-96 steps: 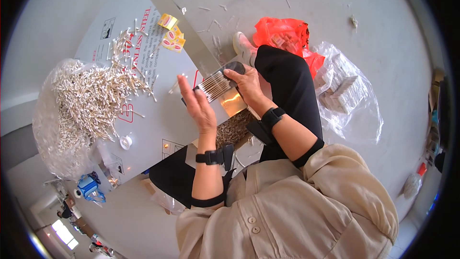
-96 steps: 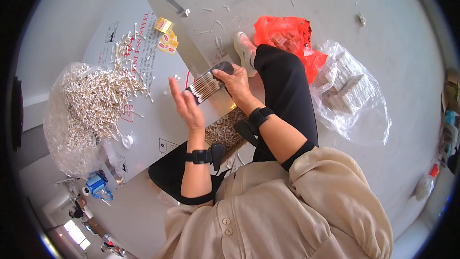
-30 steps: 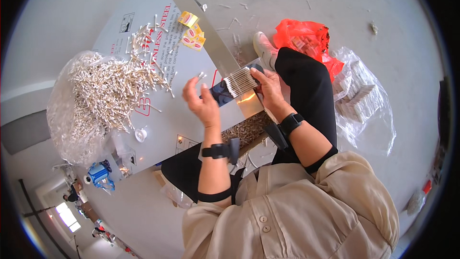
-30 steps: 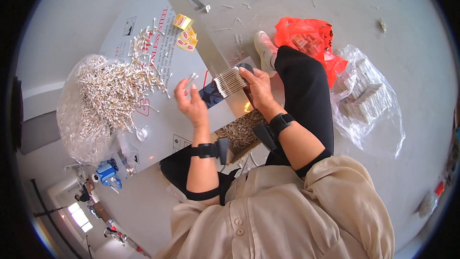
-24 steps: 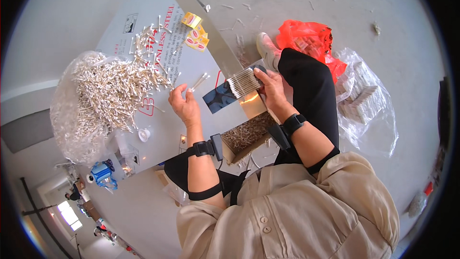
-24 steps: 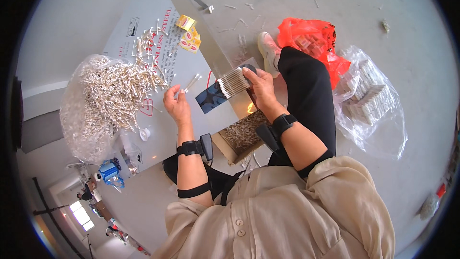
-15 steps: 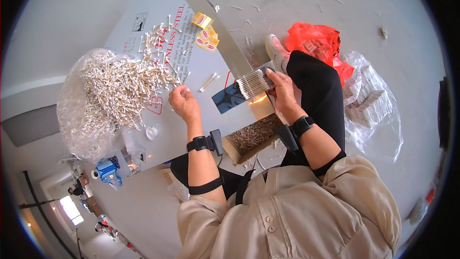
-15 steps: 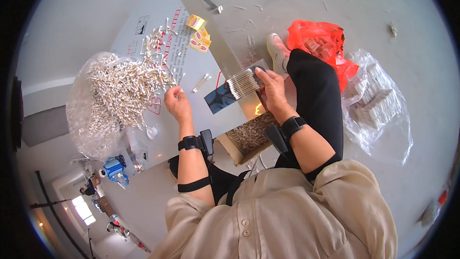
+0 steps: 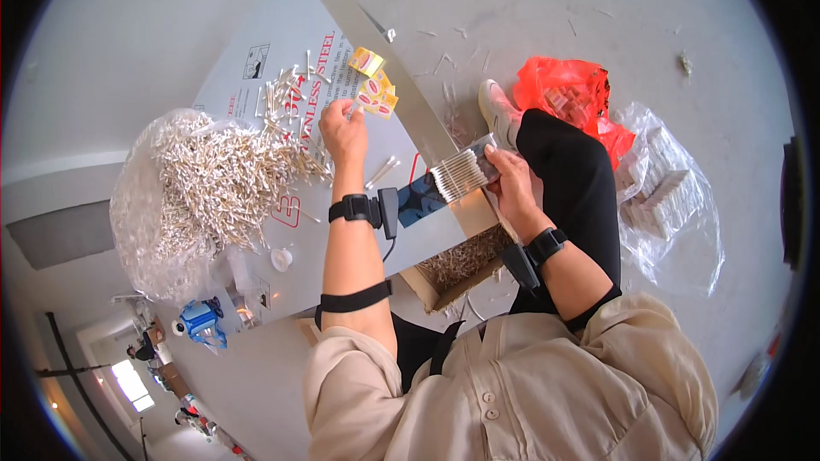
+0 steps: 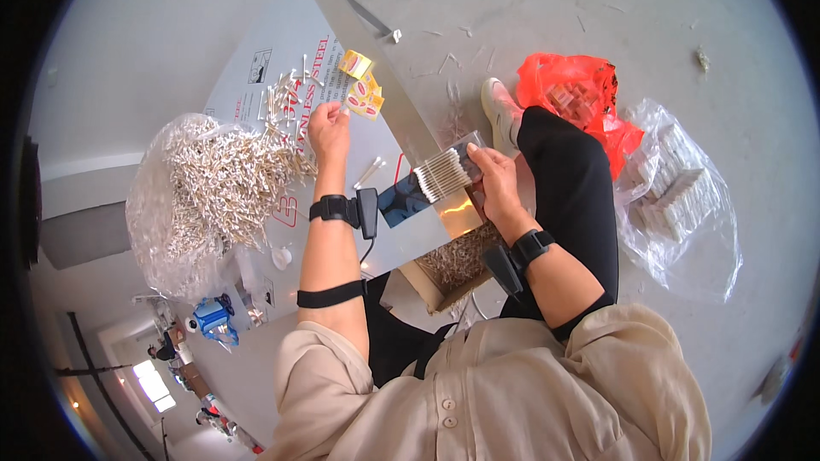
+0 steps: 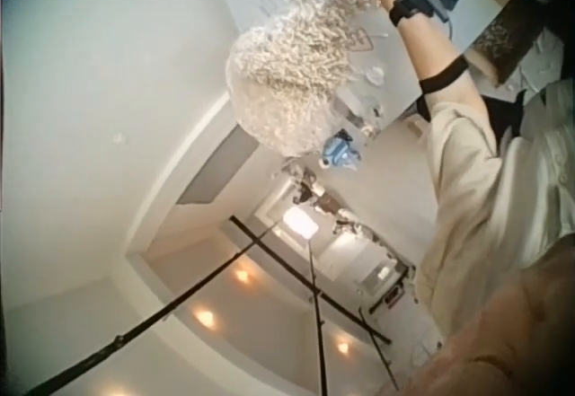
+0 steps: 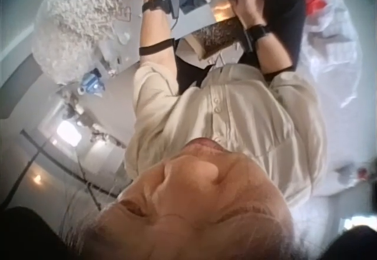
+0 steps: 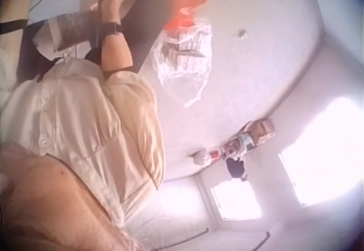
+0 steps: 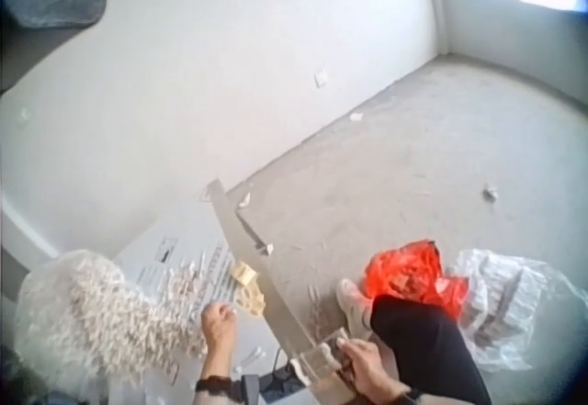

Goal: Packaging cotton swabs into small plastic bags and sealing them with tape.

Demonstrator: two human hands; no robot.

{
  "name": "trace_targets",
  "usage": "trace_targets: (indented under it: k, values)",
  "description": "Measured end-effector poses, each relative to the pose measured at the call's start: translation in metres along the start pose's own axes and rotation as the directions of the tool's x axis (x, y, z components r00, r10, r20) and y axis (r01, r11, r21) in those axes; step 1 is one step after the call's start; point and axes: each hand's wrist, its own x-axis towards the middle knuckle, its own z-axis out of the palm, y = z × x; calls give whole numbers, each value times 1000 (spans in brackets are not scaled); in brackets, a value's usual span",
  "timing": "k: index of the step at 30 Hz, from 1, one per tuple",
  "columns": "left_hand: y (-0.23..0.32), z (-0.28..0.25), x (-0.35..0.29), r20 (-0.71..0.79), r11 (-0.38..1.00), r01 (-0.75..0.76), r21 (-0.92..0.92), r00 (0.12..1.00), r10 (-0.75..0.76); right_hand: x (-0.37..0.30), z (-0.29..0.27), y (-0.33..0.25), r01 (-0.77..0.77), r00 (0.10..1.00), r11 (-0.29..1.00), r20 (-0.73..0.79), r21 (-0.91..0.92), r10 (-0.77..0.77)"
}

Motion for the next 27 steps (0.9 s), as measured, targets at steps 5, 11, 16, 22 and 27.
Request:
trace_targets:
  k: [5,11,16,22,27]
  values:
    - [20,14,22,4,969,-87,232,996,89,0,0,-1,4,1000,1000,-8,23,-3]
    - [37,22,34,130,929,120,349,976,-175,1,4,0,1,1000,997,-10,76,-1]
    - [33,23,33,200,949,103,298,965,-167,1,2,-3,-7,1000,998,19,60,6]
    - [21,25,23,96,938,-206,280,978,186,-3,5,-8,-10,1000,999,-1,39,10]
    - [13,15,15,224,962,23,-273,974,41,5,-1,0,12,999,999,42,-36,-11]
